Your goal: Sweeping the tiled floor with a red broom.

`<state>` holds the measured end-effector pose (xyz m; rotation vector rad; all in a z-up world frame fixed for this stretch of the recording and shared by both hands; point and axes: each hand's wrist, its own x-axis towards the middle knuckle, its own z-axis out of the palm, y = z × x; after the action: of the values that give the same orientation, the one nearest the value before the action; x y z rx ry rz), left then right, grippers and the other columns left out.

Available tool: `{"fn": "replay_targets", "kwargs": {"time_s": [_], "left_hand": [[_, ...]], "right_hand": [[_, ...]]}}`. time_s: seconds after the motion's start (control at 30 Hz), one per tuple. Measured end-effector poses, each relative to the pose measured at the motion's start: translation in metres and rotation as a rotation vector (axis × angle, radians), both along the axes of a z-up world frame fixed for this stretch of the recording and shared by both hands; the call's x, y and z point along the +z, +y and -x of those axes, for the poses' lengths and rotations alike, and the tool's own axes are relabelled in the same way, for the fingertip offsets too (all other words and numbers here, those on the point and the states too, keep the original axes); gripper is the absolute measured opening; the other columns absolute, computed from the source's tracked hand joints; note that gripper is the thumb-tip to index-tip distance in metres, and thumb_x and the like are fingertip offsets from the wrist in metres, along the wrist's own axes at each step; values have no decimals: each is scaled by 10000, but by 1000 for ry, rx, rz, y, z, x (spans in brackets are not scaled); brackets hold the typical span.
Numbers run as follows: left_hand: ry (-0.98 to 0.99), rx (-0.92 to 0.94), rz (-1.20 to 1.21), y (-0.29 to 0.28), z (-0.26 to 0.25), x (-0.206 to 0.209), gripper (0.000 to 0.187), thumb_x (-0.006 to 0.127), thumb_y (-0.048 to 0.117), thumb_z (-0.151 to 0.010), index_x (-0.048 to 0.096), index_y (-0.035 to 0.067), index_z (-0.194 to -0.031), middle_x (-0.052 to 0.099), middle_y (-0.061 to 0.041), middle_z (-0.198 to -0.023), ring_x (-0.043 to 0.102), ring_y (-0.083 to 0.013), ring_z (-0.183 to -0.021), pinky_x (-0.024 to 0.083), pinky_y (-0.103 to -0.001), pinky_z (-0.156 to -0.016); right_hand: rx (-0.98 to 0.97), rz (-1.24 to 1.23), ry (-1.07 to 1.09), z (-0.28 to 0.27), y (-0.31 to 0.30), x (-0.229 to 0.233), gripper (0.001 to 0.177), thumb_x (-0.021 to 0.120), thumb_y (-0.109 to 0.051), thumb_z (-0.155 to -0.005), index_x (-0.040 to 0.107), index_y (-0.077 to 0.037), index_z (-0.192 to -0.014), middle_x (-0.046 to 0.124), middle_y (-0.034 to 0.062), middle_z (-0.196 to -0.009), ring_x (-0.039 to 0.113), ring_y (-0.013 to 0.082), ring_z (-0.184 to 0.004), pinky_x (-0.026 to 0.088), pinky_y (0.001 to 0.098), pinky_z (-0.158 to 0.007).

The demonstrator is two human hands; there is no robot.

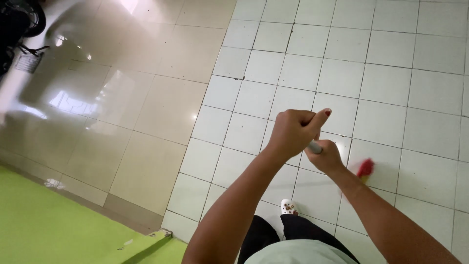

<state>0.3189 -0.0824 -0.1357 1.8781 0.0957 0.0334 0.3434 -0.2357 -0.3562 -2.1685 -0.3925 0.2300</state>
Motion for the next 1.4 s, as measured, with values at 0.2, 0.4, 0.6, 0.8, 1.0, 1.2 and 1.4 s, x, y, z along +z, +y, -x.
{"fn": "replay_targets", "kwargs": {"time_s": [0.2, 0.4, 0.6, 0.8, 1.0, 1.2, 1.4], "left_hand": [[-212, -6, -382, -3, -34, 34, 574, 583, 341, -999, 543, 59, -501, 452, -73, -414, 382, -244, -360, 362, -361, -431], [-90, -671, -759, 18, -93, -27, 577, 468, 446, -1031, 625, 101, -596, 570, -60, -487, 587, -283, -426, 513, -447, -454], [-553, -571, -366, 85, -145, 137, 525, 508, 472, -1054, 657, 147, -670, 573, 14, -511, 532, -169, -392, 441, -301, -467], [-420, -360, 131, 113, -198, 71, 520, 598, 402, -1056, 645, 95, -640, 559, 34, -495, 485, -41, -421, 389, -246, -453], [-19, -303, 5, 119, -212, -20, 555, 614, 368, -1013, 591, 29, -574, 484, -36, -450, 373, -120, -431, 360, -325, -437], [-261, -291, -351, 114, -259, 26, 564, 566, 358, -1034, 545, 51, -561, 497, -73, -472, 444, -237, -398, 398, -373, -440], [-278, -791, -778, 77, -335, -29, 543, 490, 412, -1049, 599, 80, -633, 592, -71, -539, 602, -278, -478, 495, -443, -442]], "right_hand": [[277, -924, 617, -30, 98, 108, 178, 627, -349, -963, 701, -190, -992, 689, -37, -895, 643, 53, -833, 557, 290, -693], [78, -329, 216, -87, 168, 70, 283, 688, -367, -944, 733, -88, -924, 717, -28, -799, 586, 47, -690, 502, 254, -630], [2, 96, -150, -130, 168, 195, 376, 722, -340, -1032, 710, -63, -778, 688, 5, -749, 579, 111, -640, 460, 288, -667], [-134, -354, -343, -160, 120, 115, 215, 606, -213, -962, 614, -10, -1033, 669, 68, -901, 605, 203, -817, 494, 362, -707], [-320, 358, 457, -189, 105, 1, 320, 703, -360, -918, 736, -55, -1011, 789, 182, -929, 730, 258, -845, 533, 382, -739], [12, -821, 313, -248, 193, 26, 247, 614, -373, -1042, 692, -140, -1012, 682, 14, -925, 644, 122, -858, 557, 325, -714], [-88, -285, -42, -317, 213, 37, 260, 729, -384, -932, 739, -130, -988, 712, -49, -1012, 644, 51, -883, 499, 260, -816]]}}
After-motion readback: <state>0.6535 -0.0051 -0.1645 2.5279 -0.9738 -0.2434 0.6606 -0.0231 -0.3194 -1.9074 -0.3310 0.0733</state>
